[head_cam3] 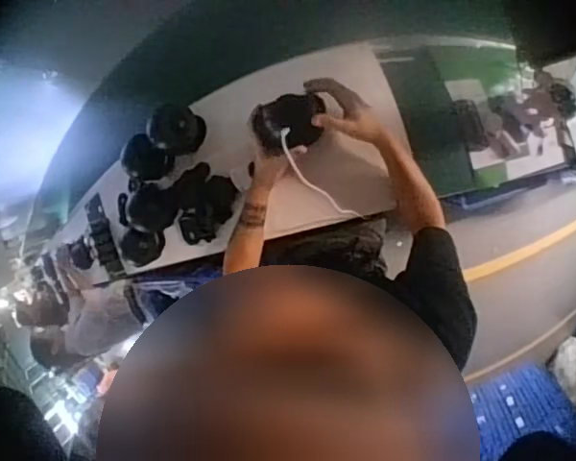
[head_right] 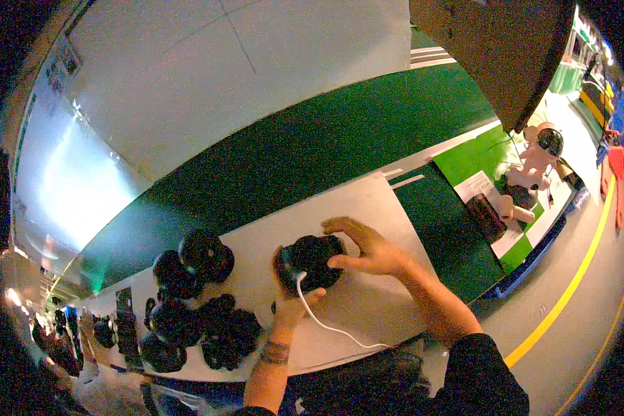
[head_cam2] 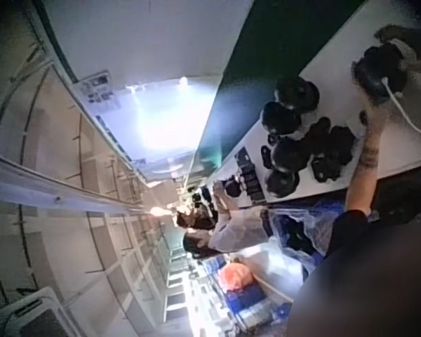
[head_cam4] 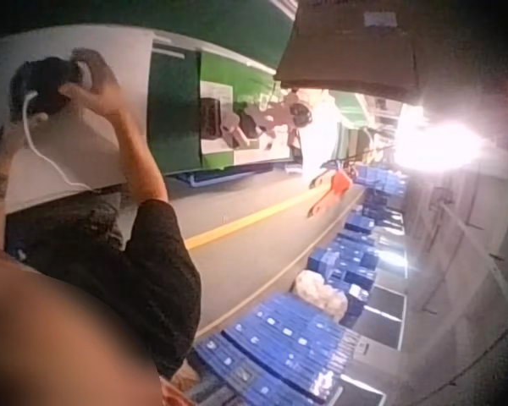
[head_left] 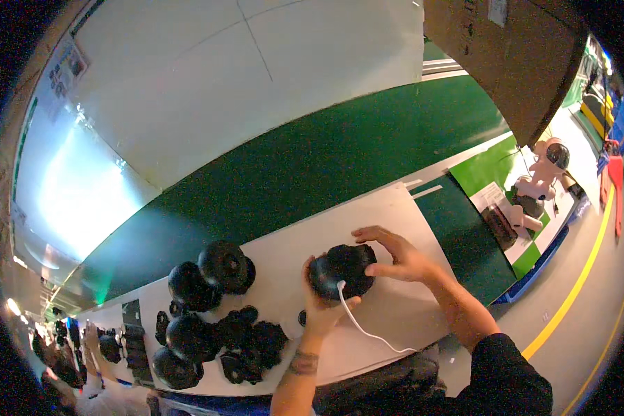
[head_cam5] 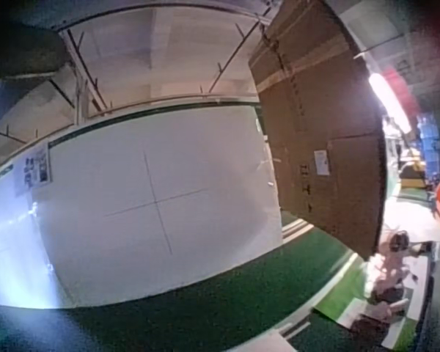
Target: Assembling internal components into spherical light housings and testing them against a projected calibration pattern.
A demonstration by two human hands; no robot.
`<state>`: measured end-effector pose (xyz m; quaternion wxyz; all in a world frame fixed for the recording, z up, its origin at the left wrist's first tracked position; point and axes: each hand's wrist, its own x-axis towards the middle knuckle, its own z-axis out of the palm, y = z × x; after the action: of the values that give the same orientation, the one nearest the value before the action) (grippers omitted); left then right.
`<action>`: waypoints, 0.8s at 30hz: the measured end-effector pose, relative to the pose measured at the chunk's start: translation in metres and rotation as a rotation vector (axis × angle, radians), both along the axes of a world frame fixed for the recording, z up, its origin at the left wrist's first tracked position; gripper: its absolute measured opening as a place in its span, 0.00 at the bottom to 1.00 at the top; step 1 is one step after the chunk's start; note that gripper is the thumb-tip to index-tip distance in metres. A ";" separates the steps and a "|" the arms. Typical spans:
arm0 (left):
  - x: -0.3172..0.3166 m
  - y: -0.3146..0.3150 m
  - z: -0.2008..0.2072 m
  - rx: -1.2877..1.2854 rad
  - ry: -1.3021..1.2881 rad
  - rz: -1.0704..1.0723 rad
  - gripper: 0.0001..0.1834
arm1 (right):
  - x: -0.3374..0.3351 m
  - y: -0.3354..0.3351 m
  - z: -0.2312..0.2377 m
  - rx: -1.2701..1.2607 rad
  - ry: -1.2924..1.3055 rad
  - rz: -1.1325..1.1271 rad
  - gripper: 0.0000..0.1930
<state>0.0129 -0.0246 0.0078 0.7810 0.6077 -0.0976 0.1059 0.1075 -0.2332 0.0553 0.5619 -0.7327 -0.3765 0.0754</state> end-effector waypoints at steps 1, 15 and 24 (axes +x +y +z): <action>0.000 -0.003 0.003 -0.056 0.015 -0.007 0.66 | -0.006 0.002 0.008 0.012 -0.273 -0.142 0.34; 0.002 0.011 -0.010 0.022 -0.101 -0.001 0.65 | -0.058 0.039 0.044 0.119 -1.009 -0.211 0.15; 0.048 0.021 -0.003 0.135 -0.010 0.106 0.61 | -0.018 0.017 0.014 0.152 -0.716 -0.662 0.14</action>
<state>0.0612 -0.0036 0.0046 0.7309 0.6629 -0.0759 0.1433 0.0892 -0.2161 0.0695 0.4428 -0.7499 -0.2975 -0.3914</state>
